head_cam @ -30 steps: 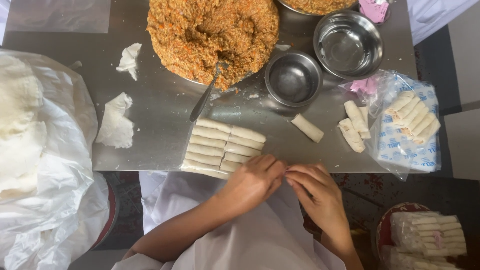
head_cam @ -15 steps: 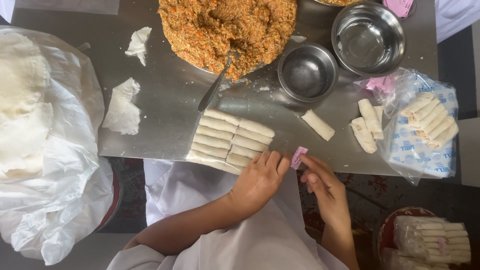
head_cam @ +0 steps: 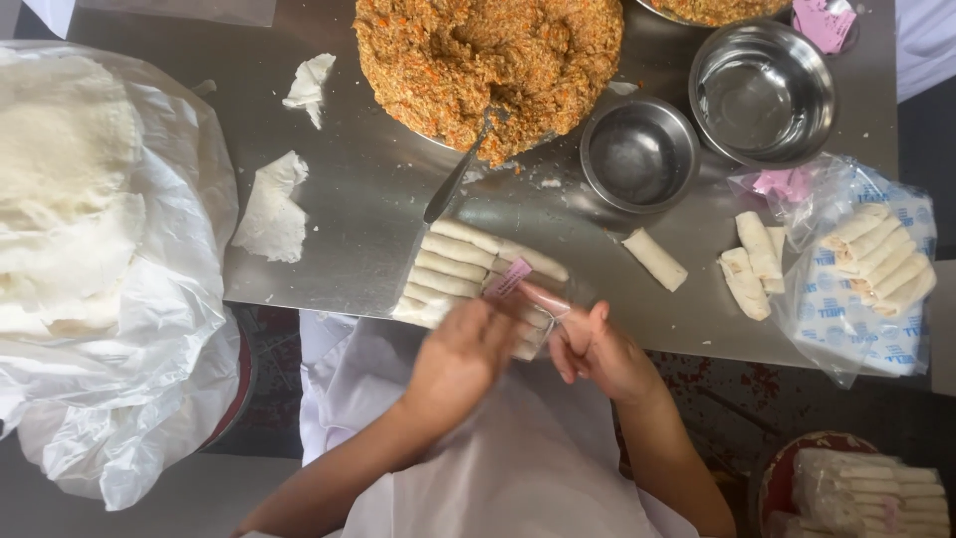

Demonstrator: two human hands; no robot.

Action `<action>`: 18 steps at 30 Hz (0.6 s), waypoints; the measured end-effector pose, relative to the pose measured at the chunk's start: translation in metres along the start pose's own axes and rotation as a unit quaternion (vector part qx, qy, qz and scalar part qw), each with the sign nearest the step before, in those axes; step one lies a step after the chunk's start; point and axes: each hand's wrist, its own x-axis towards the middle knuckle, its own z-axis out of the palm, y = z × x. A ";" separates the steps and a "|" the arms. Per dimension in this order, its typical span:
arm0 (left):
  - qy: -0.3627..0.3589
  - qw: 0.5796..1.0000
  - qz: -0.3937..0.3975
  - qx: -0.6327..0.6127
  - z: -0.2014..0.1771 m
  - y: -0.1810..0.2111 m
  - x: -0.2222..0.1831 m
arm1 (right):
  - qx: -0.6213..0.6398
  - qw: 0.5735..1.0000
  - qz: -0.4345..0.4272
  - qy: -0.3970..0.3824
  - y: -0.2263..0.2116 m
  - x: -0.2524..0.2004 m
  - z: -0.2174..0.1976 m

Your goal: The person is preparing lumpia by placing filling on wrappers, rolling them up, and then packaging the finished rolls into plastic bags.

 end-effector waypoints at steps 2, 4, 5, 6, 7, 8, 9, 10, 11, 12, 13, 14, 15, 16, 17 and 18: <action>0.008 1.000 -0.010 -0.013 -0.017 -0.005 0.009 | -0.003 1.000 -0.011 0.010 0.001 0.002 0.000; 0.016 0.999 -0.012 -0.034 -0.026 -0.009 0.018 | -0.008 0.999 -0.023 0.032 0.003 0.003 0.002; 0.011 0.999 -0.029 -0.041 -0.028 -0.010 0.021 | -0.033 0.996 -0.043 0.071 0.003 0.004 0.005; 0.007 0.998 -0.042 -0.049 -0.028 -0.010 0.026 | -0.060 0.990 -0.064 0.114 0.004 0.005 0.007; 0.002 0.998 -0.026 -0.060 -0.032 -0.013 0.031 | -0.061 0.987 -0.068 0.133 0.004 0.004 0.012; 0.002 0.997 -0.025 -0.073 -0.036 -0.017 0.037 | -0.031 0.987 -0.062 0.142 0.003 0.005 0.015; 0.002 0.996 -0.023 -0.087 -0.040 -0.020 0.045 | -0.001 0.987 -0.057 0.150 0.002 0.007 0.018; -0.003 0.995 -0.009 -0.096 -0.046 -0.018 0.059 | -0.001 0.984 -0.062 0.166 0.005 0.003 0.021; 0.007 0.994 0.010 -0.109 -0.053 -0.016 0.072 | 0.020 0.985 -0.078 0.152 0.008 0.001 0.025; 0.020 0.992 0.026 -0.121 -0.059 -0.013 0.087 | 0.038 0.986 -0.096 0.134 0.010 0.000 0.026; 0.019 0.991 0.040 -0.129 -0.058 -0.010 0.103 | 0.036 0.983 -0.102 0.148 0.000 -0.009 0.024; 0.013 0.988 0.068 -0.135 -0.059 -0.006 0.116 | 0.047 0.981 -0.119 0.143 -0.008 -0.018 0.024; 0.008 0.985 0.096 -0.141 -0.059 -0.003 0.129 | 0.058 0.979 -0.136 0.137 -0.017 -0.027 0.025; 0.005 0.984 0.102 -0.144 -0.054 0.004 0.143 | 0.058 0.978 -0.138 0.144 -0.050 -0.046 0.027; -0.027 0.973 0.137 -0.184 -0.049 0.010 0.156 | 0.014 0.976 -0.110 0.189 -0.083 -0.065 0.030; -0.056 0.958 0.173 -0.223 -0.044 0.016 0.171 | -0.032 0.969 -0.082 0.231 -0.117 -0.083 0.032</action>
